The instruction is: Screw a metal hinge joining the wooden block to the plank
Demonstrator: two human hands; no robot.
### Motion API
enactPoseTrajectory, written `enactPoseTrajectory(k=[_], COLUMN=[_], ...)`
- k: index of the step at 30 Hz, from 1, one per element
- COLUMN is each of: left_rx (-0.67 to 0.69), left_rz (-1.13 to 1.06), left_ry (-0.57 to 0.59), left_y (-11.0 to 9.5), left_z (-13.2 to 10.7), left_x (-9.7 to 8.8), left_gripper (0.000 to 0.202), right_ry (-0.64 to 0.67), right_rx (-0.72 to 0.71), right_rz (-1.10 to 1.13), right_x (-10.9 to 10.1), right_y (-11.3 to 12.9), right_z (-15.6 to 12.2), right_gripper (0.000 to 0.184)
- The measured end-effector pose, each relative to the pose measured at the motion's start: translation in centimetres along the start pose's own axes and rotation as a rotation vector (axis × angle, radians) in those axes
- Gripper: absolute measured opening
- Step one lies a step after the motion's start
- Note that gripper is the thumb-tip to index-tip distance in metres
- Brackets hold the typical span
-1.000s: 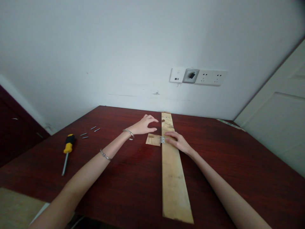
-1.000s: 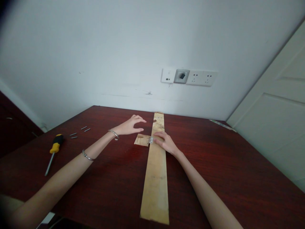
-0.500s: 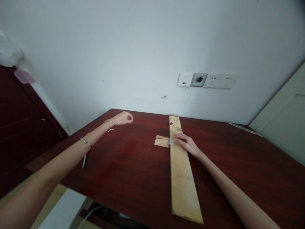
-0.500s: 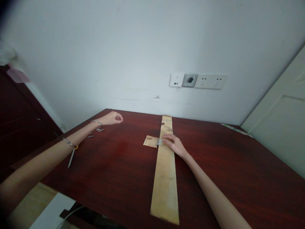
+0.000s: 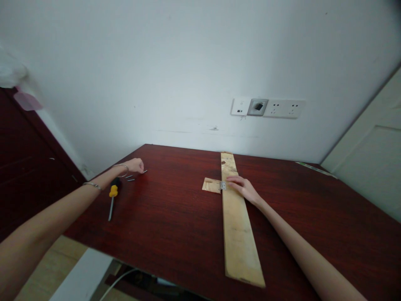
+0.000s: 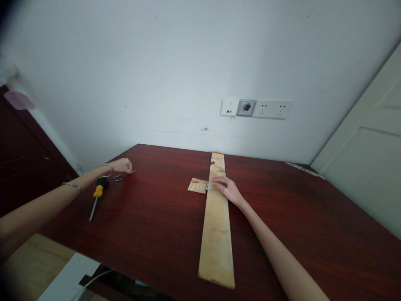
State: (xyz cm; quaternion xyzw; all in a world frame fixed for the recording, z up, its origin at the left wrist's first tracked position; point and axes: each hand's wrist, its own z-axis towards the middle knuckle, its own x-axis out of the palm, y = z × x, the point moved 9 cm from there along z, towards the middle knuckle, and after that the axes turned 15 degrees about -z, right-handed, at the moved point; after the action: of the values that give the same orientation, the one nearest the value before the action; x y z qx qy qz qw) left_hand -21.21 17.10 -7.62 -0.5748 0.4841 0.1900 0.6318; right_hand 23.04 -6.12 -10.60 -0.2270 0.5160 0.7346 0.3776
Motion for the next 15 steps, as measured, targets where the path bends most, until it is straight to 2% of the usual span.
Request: enactPoseTrajectory(k=[6, 10, 15], left_rx=[-0.030, -0.055, -0.001], left_rz=[0.061, 0.058, -0.045], left_ry=[0.011, 0.010, -0.049], left_y=[1.4, 1.7, 0.5], left_z=[1.0, 1.3, 1.9], left_x=[0.5, 0.4, 0.2], left_gripper=[0.006, 0.011, 0.017], right_ry=[0.014, 0.011, -0.017], right_rx=[-0.006, 0.000, 0.084], right_rz=[-0.019, -0.003, 0.114], right_x=[0.2, 0.1, -0.2], right_y=[-0.1, -0.1, -0.5], right_z=[0.1, 0.1, 0.2], right_gripper=[0.027, 0.026, 0.022])
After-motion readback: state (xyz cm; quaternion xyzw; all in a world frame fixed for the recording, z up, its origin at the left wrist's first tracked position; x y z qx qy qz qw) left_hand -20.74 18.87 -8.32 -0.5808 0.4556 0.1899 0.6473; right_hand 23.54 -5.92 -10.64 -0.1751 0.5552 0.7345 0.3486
